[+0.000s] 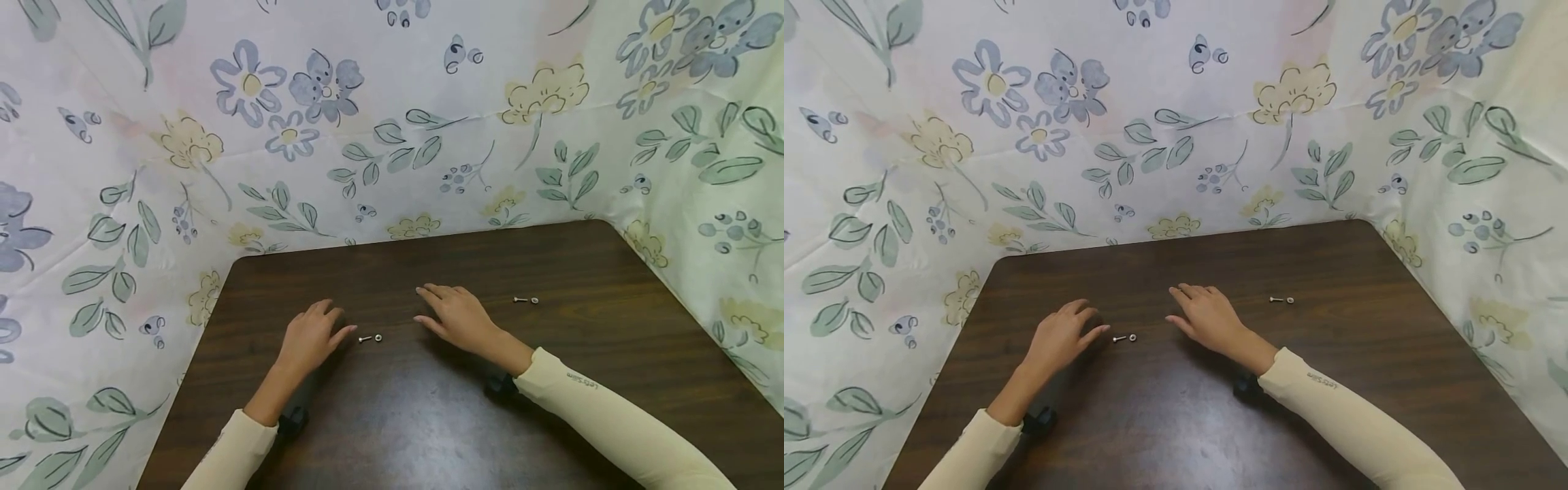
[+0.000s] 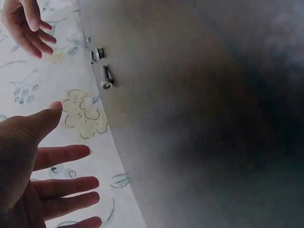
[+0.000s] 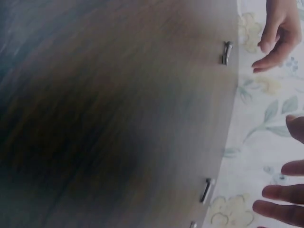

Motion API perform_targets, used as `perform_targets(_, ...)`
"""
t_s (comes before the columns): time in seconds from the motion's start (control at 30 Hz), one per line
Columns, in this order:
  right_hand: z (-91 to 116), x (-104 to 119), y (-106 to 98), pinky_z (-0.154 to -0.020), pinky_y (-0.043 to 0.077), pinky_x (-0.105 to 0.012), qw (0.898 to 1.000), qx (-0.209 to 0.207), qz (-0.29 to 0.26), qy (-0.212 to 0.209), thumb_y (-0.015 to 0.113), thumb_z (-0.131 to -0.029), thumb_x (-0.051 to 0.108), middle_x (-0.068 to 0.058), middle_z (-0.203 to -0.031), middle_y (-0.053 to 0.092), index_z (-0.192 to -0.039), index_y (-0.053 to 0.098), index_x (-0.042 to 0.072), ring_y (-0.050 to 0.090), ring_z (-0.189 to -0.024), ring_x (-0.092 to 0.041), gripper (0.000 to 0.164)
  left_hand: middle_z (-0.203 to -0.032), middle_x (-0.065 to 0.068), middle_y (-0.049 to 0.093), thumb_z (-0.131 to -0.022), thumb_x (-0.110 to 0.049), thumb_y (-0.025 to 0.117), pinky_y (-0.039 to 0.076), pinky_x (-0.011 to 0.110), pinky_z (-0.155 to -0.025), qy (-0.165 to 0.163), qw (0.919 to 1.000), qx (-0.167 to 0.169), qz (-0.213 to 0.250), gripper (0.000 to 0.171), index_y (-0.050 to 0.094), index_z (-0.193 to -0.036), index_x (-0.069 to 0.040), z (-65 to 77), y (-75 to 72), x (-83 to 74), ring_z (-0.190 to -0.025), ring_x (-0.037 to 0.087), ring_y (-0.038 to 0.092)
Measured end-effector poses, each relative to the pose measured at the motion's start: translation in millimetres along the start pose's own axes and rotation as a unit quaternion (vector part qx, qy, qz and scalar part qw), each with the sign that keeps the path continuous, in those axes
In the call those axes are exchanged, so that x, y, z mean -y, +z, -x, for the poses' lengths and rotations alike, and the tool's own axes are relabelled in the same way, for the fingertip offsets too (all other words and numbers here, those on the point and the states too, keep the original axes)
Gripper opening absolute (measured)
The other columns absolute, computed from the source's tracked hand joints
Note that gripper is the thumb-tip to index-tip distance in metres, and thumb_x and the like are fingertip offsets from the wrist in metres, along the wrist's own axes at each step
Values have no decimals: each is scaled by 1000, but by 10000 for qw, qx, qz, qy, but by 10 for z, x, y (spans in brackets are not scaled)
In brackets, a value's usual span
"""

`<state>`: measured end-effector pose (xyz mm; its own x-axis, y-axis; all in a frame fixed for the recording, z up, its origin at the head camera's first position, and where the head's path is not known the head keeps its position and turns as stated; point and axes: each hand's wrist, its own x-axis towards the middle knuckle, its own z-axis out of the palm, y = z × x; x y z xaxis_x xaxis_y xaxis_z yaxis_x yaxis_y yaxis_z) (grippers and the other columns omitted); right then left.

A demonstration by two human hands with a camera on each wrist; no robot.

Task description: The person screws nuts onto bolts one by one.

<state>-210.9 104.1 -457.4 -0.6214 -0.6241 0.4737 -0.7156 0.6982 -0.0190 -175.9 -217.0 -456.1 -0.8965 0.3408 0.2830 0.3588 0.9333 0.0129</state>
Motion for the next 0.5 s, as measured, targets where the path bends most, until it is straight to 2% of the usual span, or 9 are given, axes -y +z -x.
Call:
perform_targets(0.23,-73,95,90,-92,56,-52,9994,36,-248,-231,74,-94,40,-14,-122,71,-130,68,5,70,-107,-29,51,-120,15,68,-91,-54,72,60,49,-79,85,9997,171,130,49,75,-114,-10,53,46,-22,-108,32,67)
perform_targets(0.5,-153,208,181,-83,58,-43,9984,186,-392,-368,76,-93,36,-7,-106,73,-120,72,5,71,-94,-24,41,-108,8,68,-86,-47,80,59,41,-66,201,9990,325,238,43,75,-112,-14,84,75,-96,-92,25,67)
